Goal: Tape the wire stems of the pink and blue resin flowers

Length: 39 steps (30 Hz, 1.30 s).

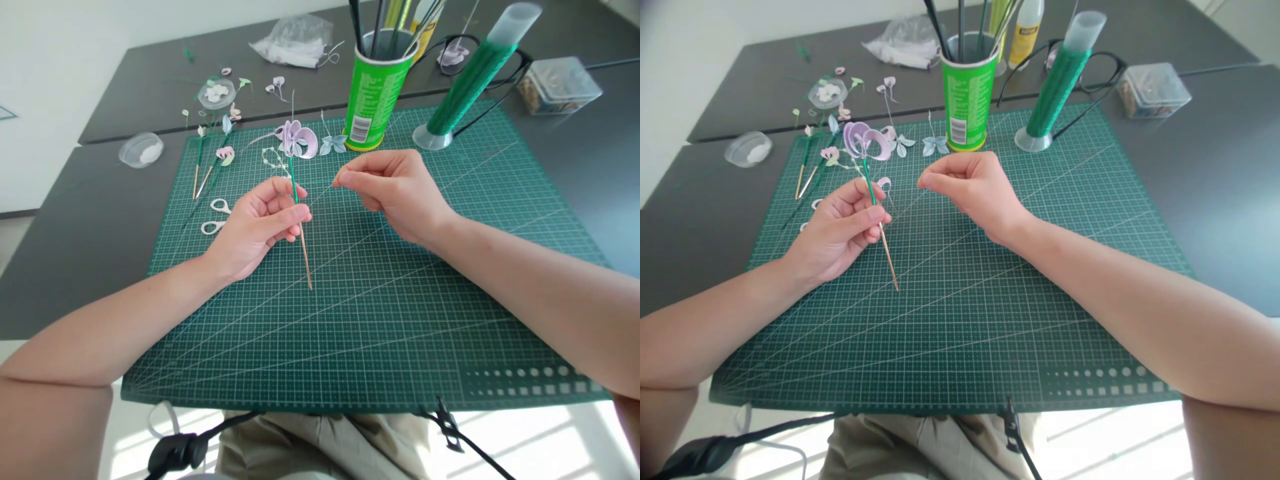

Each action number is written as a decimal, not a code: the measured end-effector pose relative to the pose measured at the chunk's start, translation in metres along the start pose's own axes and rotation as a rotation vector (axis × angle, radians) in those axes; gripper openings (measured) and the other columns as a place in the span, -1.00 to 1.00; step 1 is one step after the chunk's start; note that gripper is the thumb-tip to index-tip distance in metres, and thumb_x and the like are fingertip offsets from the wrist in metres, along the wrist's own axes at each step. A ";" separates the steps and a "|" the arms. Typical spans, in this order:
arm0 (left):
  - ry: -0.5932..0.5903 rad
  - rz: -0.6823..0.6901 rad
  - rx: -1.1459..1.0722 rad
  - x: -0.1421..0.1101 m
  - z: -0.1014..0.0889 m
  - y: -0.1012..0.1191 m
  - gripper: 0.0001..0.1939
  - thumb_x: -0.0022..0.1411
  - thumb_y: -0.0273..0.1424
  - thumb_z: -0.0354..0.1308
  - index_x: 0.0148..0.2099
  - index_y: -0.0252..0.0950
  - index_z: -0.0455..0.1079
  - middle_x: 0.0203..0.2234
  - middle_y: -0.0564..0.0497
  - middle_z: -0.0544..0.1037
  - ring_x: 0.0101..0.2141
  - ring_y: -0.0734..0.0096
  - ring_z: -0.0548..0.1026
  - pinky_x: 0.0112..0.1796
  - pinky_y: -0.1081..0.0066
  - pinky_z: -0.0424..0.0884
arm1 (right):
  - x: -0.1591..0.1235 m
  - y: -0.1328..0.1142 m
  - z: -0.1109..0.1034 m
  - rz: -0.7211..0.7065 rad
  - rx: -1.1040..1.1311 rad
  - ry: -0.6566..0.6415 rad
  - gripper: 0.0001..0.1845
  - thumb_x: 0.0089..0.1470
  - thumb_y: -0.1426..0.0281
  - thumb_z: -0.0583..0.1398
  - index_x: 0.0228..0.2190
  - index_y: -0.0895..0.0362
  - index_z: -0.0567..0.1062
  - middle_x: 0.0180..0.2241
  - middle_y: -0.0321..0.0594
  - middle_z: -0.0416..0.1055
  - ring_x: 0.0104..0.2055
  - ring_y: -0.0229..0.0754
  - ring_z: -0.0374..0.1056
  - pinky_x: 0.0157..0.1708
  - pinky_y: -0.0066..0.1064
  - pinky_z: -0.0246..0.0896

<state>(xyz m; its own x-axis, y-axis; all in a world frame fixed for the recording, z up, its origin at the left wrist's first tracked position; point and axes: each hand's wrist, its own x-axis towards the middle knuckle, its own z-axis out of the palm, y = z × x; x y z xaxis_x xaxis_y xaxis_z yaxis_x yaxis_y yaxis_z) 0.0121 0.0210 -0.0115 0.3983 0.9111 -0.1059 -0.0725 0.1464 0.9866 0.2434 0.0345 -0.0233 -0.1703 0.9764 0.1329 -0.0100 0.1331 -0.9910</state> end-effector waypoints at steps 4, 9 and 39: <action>0.017 -0.007 -0.010 0.000 0.000 -0.002 -0.72 0.16 -0.45 0.51 -0.14 -0.22 0.49 -0.48 0.18 0.57 -0.55 0.66 0.52 -0.53 0.71 0.43 | 0.003 0.003 -0.003 0.007 -0.005 0.011 -0.84 0.15 0.38 0.44 -0.43 0.16 0.66 -0.60 -0.35 0.28 -0.59 -0.40 -0.04 -0.62 -0.37 -0.25; 0.046 -0.012 -0.035 0.001 0.000 -0.002 -0.74 0.17 -0.46 0.50 -0.14 -0.22 0.52 -0.47 0.18 0.59 -0.55 0.68 0.51 -0.50 0.72 0.48 | 0.004 0.002 -0.002 0.018 -0.018 0.035 -0.87 0.14 0.44 0.43 -0.45 0.15 0.67 -0.63 -0.36 0.27 -0.60 -0.39 -0.04 -0.62 -0.37 -0.27; 0.132 -0.071 0.022 0.001 0.000 -0.001 -0.86 0.38 -0.44 0.36 -0.02 -0.26 0.61 -0.44 0.12 0.64 -0.52 0.66 0.56 -0.43 0.70 0.54 | -0.003 -0.008 0.007 -0.039 -0.098 0.439 -0.87 0.46 0.44 0.08 -0.11 0.00 0.41 -0.03 -0.20 0.51 -0.56 -0.39 0.21 -0.61 -0.38 0.02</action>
<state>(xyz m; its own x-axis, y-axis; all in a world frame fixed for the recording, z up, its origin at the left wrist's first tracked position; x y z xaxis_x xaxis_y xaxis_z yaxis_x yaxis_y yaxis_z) 0.0131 0.0216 -0.0128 0.2782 0.9416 -0.1896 -0.0273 0.2051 0.9784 0.2376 0.0293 -0.0155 0.2630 0.9471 0.1837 0.0889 0.1658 -0.9821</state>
